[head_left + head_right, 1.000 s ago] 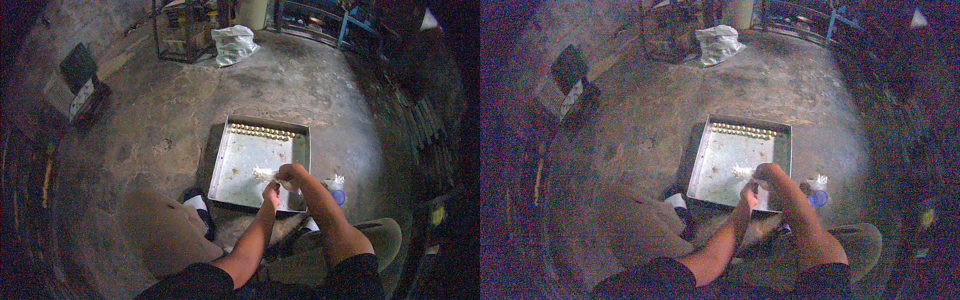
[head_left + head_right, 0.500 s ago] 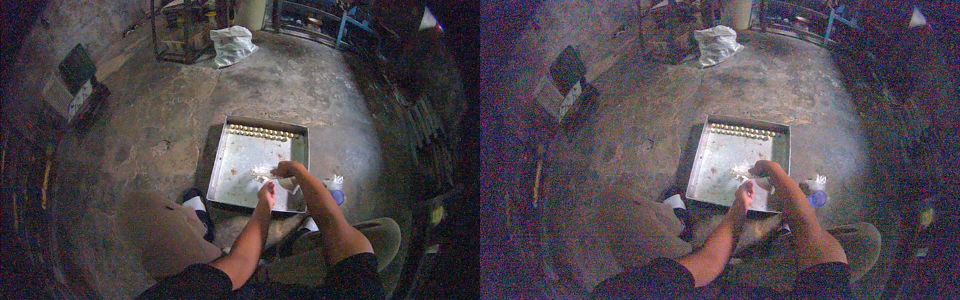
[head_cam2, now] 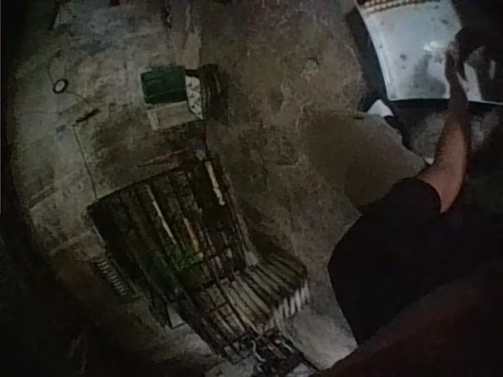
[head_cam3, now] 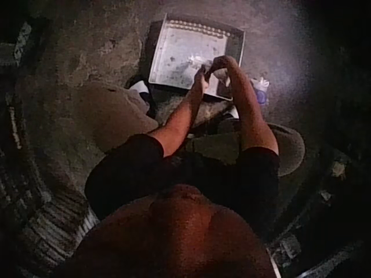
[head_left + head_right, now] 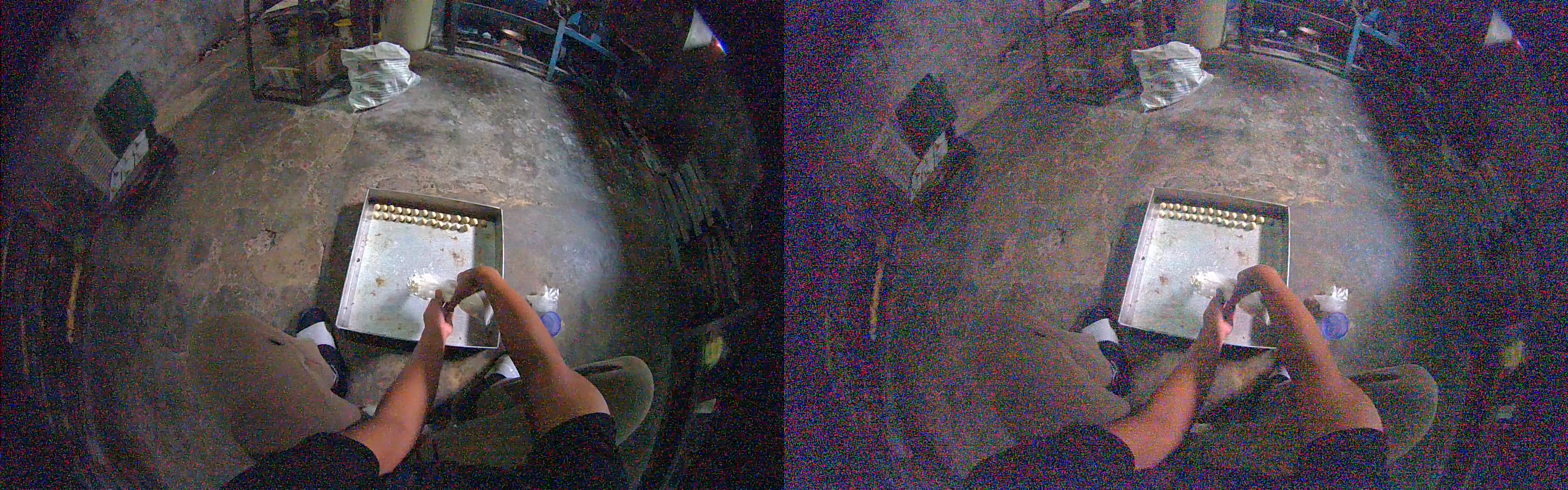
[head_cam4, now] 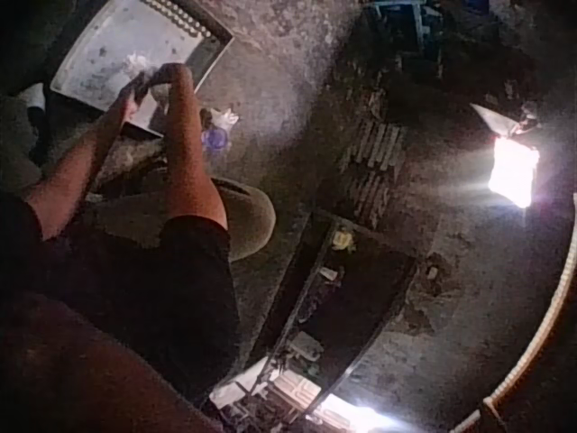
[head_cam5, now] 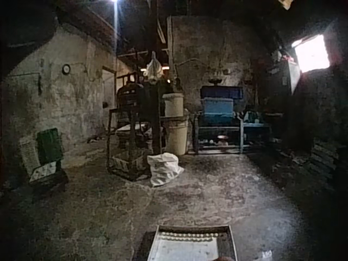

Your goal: The person pours white powder from a plastic bag onto a tray of small dough balls, adds liquid from a blue cup, and mixes the ingredients together by hand.

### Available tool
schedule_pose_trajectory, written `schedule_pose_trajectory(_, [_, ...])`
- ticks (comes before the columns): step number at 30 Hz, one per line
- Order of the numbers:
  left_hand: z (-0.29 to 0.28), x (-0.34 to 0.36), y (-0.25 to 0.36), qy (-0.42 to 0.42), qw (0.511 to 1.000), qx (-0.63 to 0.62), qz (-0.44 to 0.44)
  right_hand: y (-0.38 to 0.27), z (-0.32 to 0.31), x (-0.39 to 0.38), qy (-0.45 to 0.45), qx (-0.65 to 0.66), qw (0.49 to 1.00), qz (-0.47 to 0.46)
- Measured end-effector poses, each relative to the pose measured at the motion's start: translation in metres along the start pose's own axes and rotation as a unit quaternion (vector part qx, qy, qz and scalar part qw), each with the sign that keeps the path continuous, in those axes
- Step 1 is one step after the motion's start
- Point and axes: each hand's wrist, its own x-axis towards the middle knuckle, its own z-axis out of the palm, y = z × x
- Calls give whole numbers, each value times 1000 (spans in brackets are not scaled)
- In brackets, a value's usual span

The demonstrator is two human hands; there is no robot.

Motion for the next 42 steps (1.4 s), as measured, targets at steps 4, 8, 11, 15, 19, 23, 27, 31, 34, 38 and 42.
schedule_pose_trajectory(4, [19,-15,-11,-10,999,-11,-44,17,3,-7,-36,-25,999,9])
schedule_pose_trajectory(8, [9,-9,-12,-32,995,-60,-77,15,0,4,-75,-37,993,88])
schedule_pose_trajectory(11, [5,-1,-34,-101,992,-11,-79,42,-3,7,-138,-51,979,140])
schedule_pose_trajectory(15, [-21,22,-19,-69,996,50,-16,-2,-9,6,-134,-111,980,98])
schedule_pose_trajectory(19, [-17,27,-18,-5,997,-15,-73,5,-13,3,-102,-119,982,107])
schedule_pose_trajectory(23, [-9,9,-28,-165,969,-37,-181,45,-15,14,-142,-84,975,147])
schedule_pose_trajectory(27, [-15,8,-26,-146,972,17,-184,29,-5,26,-146,-97,975,138])
schedule_pose_trajectory(31, [-13,26,-86,-186,962,45,-192,80,2,14,-167,-95,977,91])
schedule_pose_trajectory(34, [-45,79,-36,-84,991,47,-93,-24,-29,19,-191,-54,978,71])
schedule_pose_trajectory(38, [-31,35,-84,-147,933,289,154,24,-7,-11,-176,-66,974,127])
schedule_pose_trajectory(42, [-23,66,-22,-474,855,-156,-142,-42,-50,10,-117,-29,987,106])
